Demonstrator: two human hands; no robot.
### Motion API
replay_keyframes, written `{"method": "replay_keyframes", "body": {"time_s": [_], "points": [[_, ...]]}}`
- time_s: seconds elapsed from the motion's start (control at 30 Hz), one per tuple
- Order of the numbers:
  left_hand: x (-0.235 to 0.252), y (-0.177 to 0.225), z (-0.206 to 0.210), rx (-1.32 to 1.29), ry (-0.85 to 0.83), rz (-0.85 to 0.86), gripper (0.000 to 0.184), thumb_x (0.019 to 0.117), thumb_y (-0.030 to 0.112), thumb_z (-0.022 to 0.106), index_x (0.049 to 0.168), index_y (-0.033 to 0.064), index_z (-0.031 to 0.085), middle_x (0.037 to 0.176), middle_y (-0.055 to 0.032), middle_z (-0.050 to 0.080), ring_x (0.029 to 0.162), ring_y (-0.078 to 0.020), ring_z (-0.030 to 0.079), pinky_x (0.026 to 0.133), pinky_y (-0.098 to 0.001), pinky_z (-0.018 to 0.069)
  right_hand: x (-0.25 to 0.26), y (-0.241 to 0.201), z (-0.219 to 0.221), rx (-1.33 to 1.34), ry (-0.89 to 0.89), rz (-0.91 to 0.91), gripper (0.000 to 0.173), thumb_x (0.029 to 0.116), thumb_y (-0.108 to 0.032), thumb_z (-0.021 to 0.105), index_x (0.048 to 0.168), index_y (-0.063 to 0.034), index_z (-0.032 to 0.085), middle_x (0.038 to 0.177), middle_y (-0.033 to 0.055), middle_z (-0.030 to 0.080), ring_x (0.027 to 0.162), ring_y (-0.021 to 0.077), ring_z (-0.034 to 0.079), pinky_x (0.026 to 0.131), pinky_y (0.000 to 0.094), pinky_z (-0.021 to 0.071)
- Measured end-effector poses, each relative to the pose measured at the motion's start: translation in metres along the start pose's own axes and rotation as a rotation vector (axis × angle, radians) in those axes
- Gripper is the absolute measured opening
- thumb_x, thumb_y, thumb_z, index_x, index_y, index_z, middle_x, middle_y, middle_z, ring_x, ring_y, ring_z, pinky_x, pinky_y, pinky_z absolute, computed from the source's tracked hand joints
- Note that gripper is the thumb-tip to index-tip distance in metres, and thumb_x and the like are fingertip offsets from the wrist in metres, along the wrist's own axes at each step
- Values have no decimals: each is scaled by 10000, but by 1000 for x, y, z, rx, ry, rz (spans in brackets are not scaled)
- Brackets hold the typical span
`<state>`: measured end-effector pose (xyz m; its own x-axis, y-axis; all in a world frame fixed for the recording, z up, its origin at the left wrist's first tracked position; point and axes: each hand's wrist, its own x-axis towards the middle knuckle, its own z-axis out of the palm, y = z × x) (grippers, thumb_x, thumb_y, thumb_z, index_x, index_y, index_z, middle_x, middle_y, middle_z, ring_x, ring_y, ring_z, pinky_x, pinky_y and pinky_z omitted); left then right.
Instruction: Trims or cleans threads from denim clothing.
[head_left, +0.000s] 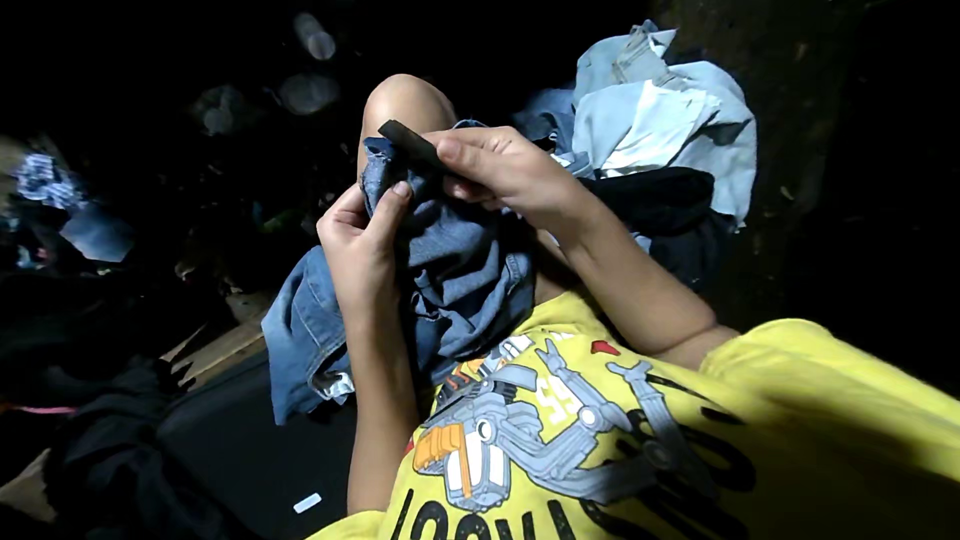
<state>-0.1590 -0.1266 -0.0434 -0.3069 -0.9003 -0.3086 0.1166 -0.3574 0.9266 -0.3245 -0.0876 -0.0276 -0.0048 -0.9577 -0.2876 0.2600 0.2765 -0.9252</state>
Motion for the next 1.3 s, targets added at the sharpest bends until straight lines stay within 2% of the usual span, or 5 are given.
{"method": "replay_keyframes", "body": {"time_s": [0.13,0.23,0.93,1.07,1.3], "points": [[0,0,5,-11,32,29,121,954,1,607,931,90,686,777,74,712,723,-12,688,705,-204,597,-7,9,6,-327,38,-196,371,1081,-165,458,1380,10,589,1040,6,675,759,-28,547,683,151,470],[0,1,6,-16,28,32,99,950,13,631,932,88,694,792,67,718,733,-12,687,711,-203,594,-19,25,9,-691,154,-340,463,1062,-247,512,1463,-16,536,1225,124,700,975,146,683,838,356,572],[-4,2,8,-59,22,-48,201,923,-42,574,890,125,681,771,74,720,701,-1,684,669,-190,591,-8,47,19,-895,367,-504,372,1036,-308,573,1312,-98,707,795,83,605,670,180,567,589,320,483],[-2,-1,-1,-27,-22,-22,160,942,-17,590,918,102,695,796,71,726,735,-10,691,712,-204,597,-12,30,11,-481,182,-310,316,1043,-173,560,1297,-39,691,1152,60,732,984,45,673,866,251,554],[1,-2,-1,27,23,62,138,942,-9,597,950,97,686,813,88,716,752,0,683,722,-198,589,3,0,-11,18,-153,34,296,1062,-94,468,1287,-14,643,682,-114,511,523,-46,394,461,123,313]]}}
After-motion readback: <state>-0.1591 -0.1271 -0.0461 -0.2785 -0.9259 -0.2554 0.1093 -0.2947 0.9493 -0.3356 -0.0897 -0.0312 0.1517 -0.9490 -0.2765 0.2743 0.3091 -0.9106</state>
